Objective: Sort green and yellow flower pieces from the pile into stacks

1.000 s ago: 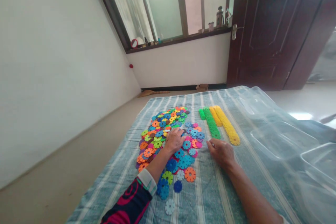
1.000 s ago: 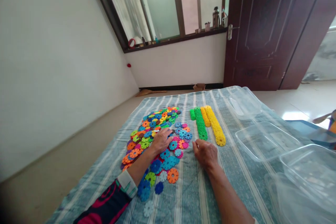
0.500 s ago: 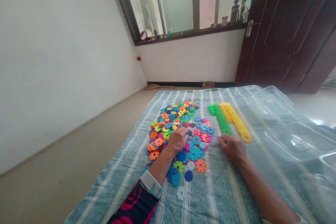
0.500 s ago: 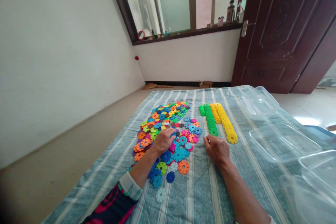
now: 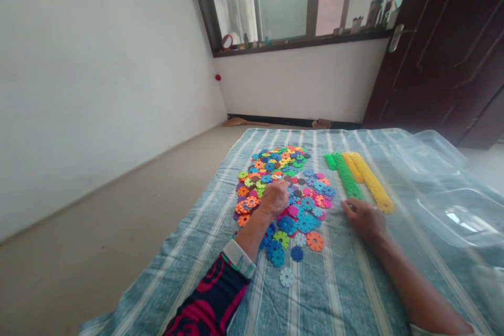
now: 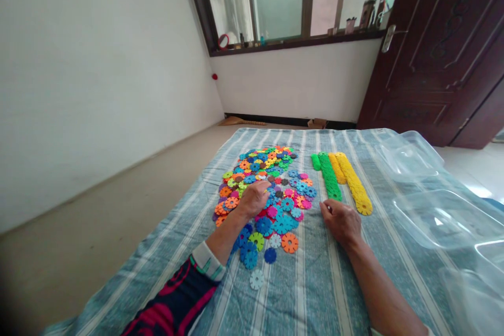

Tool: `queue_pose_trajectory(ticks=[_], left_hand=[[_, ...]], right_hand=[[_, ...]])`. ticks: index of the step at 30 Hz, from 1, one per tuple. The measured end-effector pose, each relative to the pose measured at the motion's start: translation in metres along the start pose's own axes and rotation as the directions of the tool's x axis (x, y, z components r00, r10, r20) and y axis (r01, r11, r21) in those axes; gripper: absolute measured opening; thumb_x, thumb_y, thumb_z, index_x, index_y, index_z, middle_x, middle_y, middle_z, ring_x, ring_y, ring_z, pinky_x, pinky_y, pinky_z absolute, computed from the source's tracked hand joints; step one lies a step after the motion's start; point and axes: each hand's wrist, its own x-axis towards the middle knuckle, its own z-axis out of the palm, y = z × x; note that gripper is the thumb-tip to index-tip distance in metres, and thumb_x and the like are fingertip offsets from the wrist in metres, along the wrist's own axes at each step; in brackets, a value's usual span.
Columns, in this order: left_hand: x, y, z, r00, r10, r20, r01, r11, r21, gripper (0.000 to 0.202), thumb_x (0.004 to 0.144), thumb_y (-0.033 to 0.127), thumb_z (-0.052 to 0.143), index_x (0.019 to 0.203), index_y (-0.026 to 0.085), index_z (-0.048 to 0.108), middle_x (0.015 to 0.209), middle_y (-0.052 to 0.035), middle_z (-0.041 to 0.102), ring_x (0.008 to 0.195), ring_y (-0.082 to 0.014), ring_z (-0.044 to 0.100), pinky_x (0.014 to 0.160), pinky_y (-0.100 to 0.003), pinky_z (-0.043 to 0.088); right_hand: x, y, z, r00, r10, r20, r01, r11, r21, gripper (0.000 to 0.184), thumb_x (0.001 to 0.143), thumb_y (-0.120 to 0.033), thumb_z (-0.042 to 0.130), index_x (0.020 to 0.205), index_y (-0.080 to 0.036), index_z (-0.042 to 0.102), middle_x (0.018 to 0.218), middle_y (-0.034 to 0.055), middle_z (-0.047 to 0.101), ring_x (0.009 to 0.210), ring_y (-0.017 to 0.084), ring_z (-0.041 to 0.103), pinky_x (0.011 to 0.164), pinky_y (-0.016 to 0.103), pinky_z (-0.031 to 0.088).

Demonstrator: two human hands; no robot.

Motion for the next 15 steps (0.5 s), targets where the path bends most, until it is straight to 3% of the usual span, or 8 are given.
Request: queue_pose_trajectory(ticks=[8,11,15], left_hand=[[-0.003,-0.034,-0.029,0.976,-0.191,-0.104,0.186,0.981,-0.058,0.025,0.083,0.020,0.052,0.099,0.019,0.071,0.107,-0.0063,0.073,0.103,-0.0182,0.064,0.096,-0.028,0.047],[-0.014,-0.058,-0.035,0.932,-0.326,-0.158,0.314,0.944,-0.098,0.026,0.081,0.023,0.052,0.098,0.020,0.072,0.109,-0.0048,0.073,0.103,-0.0183,0.065,0.094,-0.027,0.046],[-0.028,-0.085,-0.033,0.826,-0.491,-0.279,0.470,0.871,-0.140,0.026,0.079,0.025,0.052,0.092,0.020,0.074,0.102,-0.0064,0.074,0.097,-0.0201,0.066,0.088,-0.026,0.048]], right_hand=[[0.002,-0.002,-0.003,1.000,-0.019,0.001,0.019,1.000,0.005,0.028,0.090,-0.039,0.050,0.085,-0.025,0.074,0.077,0.0030,0.071,0.070,0.016,0.061,0.060,0.025,0.027],[0.002,-0.002,-0.003,1.000,-0.015,0.007,0.015,1.000,-0.006,0.028,0.090,-0.039,0.050,0.085,-0.025,0.074,0.078,0.0032,0.071,0.071,0.016,0.061,0.060,0.025,0.027],[0.001,-0.002,-0.002,1.000,-0.013,-0.010,0.013,1.000,-0.016,0.027,0.090,-0.039,0.051,0.086,-0.025,0.074,0.078,0.0029,0.071,0.070,0.016,0.061,0.059,0.025,0.026]])
